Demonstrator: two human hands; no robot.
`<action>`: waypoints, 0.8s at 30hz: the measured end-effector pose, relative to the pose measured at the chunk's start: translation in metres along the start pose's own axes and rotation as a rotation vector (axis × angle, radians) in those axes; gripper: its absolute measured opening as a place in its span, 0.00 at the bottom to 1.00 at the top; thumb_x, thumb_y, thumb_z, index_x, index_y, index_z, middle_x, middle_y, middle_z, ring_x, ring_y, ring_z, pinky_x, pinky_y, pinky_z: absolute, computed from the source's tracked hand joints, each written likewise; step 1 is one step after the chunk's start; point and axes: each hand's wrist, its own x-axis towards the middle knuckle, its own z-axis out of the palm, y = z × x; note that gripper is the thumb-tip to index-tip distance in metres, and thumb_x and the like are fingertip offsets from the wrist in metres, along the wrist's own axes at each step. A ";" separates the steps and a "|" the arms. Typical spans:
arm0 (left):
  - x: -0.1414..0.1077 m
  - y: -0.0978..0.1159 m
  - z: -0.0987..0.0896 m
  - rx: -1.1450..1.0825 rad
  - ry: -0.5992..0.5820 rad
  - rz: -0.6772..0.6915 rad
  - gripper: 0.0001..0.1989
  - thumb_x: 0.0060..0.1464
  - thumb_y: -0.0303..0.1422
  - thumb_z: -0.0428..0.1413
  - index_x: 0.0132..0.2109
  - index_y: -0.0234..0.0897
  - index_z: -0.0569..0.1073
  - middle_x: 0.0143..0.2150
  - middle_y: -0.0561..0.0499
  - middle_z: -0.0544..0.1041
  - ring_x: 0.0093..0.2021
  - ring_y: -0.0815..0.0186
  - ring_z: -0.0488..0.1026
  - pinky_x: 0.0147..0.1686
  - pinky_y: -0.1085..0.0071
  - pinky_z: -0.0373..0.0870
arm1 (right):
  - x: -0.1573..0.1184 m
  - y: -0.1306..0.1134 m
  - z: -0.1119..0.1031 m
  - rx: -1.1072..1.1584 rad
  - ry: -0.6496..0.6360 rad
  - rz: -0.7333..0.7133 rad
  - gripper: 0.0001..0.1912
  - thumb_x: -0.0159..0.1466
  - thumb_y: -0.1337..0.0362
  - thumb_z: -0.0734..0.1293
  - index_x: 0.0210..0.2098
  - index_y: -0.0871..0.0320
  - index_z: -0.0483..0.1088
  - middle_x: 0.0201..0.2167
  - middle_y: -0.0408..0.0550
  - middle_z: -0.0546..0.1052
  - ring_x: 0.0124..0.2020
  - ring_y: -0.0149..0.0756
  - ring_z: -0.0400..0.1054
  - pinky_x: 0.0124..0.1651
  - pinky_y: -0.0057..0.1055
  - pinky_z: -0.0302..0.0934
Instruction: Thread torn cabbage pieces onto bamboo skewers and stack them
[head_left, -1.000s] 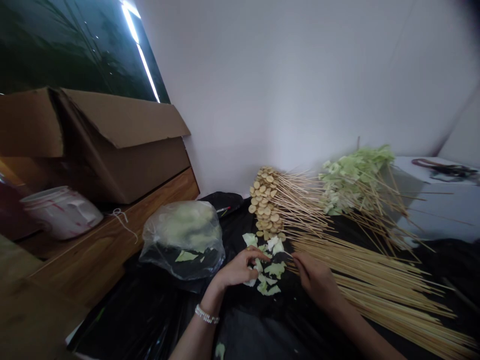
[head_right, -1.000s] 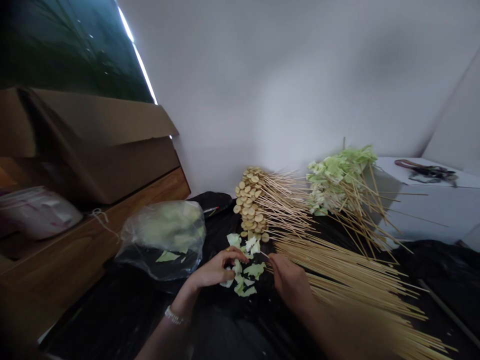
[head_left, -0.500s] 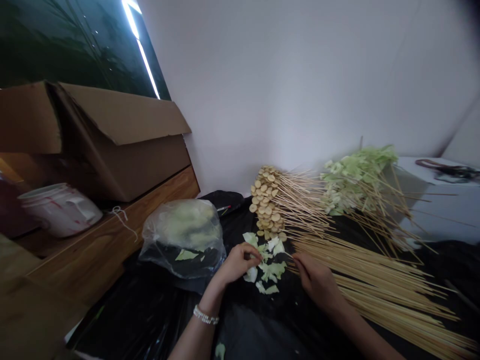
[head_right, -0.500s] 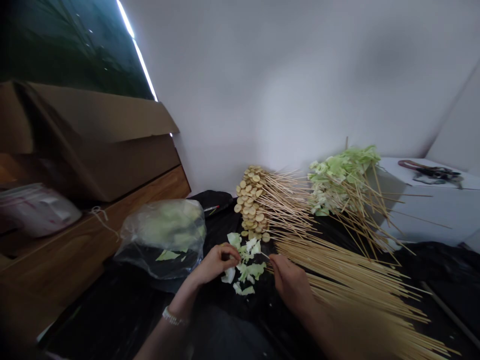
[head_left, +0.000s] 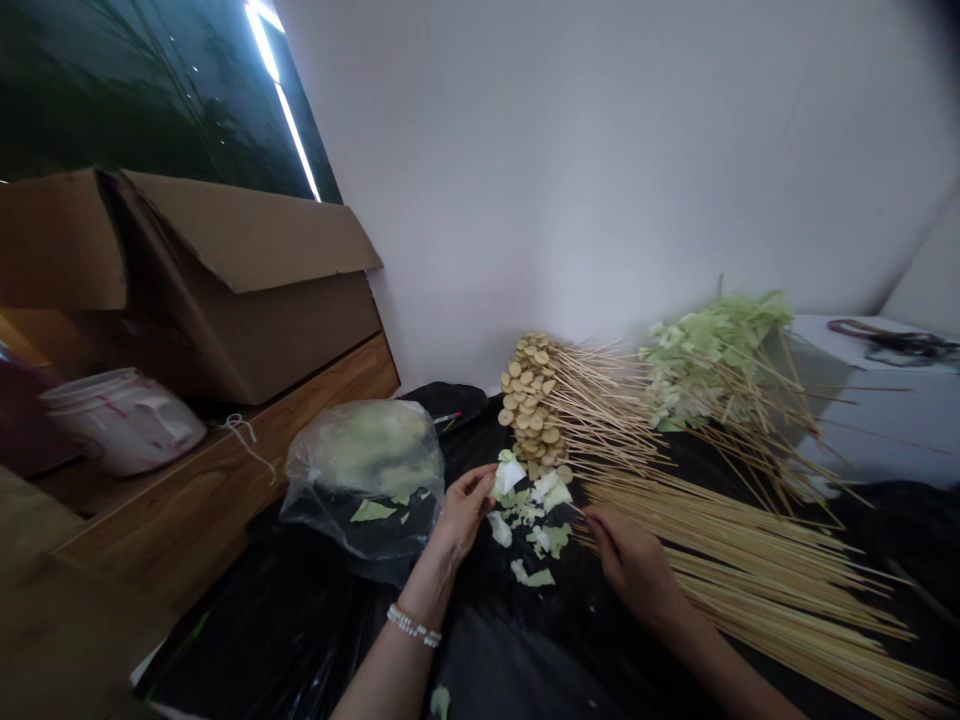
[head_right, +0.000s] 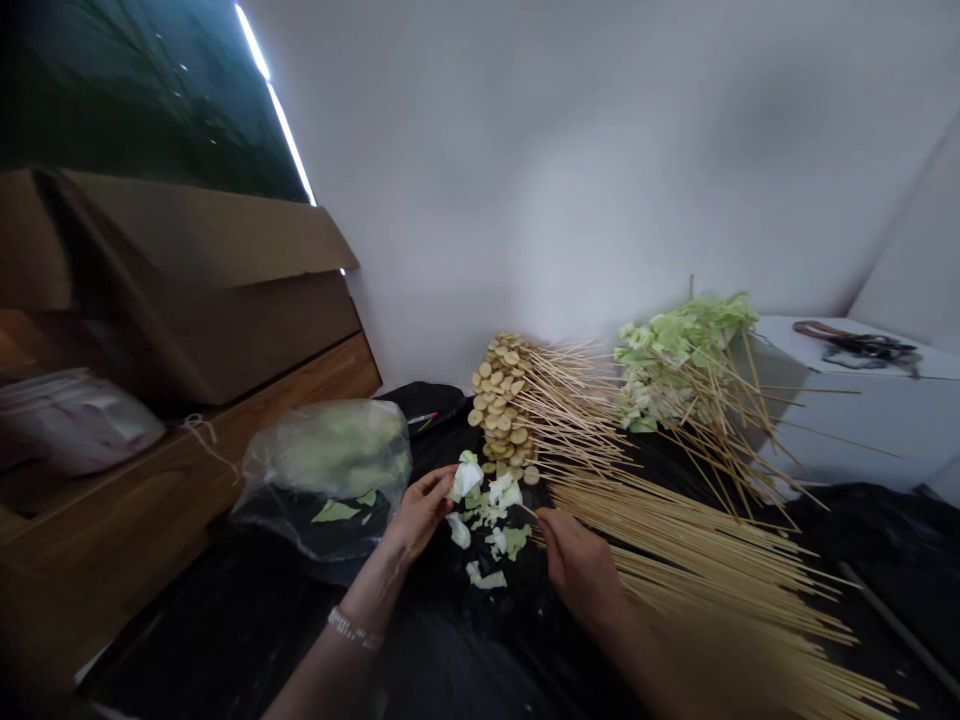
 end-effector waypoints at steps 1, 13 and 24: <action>0.000 0.000 0.000 -0.045 -0.016 -0.050 0.24 0.29 0.40 0.71 0.37 0.34 0.79 0.33 0.51 0.77 0.28 0.75 0.67 0.28 0.79 0.64 | 0.000 0.000 0.000 0.004 -0.005 -0.002 0.10 0.69 0.65 0.57 0.43 0.56 0.69 0.36 0.48 0.78 0.36 0.34 0.75 0.38 0.28 0.69; -0.008 -0.002 0.008 -0.082 -0.111 -0.007 0.22 0.34 0.40 0.71 0.38 0.33 0.79 0.36 0.49 0.78 0.34 0.70 0.72 0.37 0.73 0.69 | 0.003 -0.003 -0.002 0.056 0.024 0.083 0.11 0.69 0.63 0.57 0.39 0.55 0.70 0.32 0.46 0.78 0.32 0.34 0.74 0.35 0.29 0.68; -0.011 -0.005 0.014 0.028 -0.151 0.069 0.19 0.35 0.40 0.70 0.35 0.34 0.80 0.34 0.51 0.78 0.32 0.70 0.70 0.37 0.71 0.72 | -0.003 -0.001 0.003 -0.035 -0.046 -0.044 0.12 0.69 0.66 0.56 0.43 0.56 0.70 0.35 0.48 0.78 0.35 0.34 0.75 0.37 0.28 0.69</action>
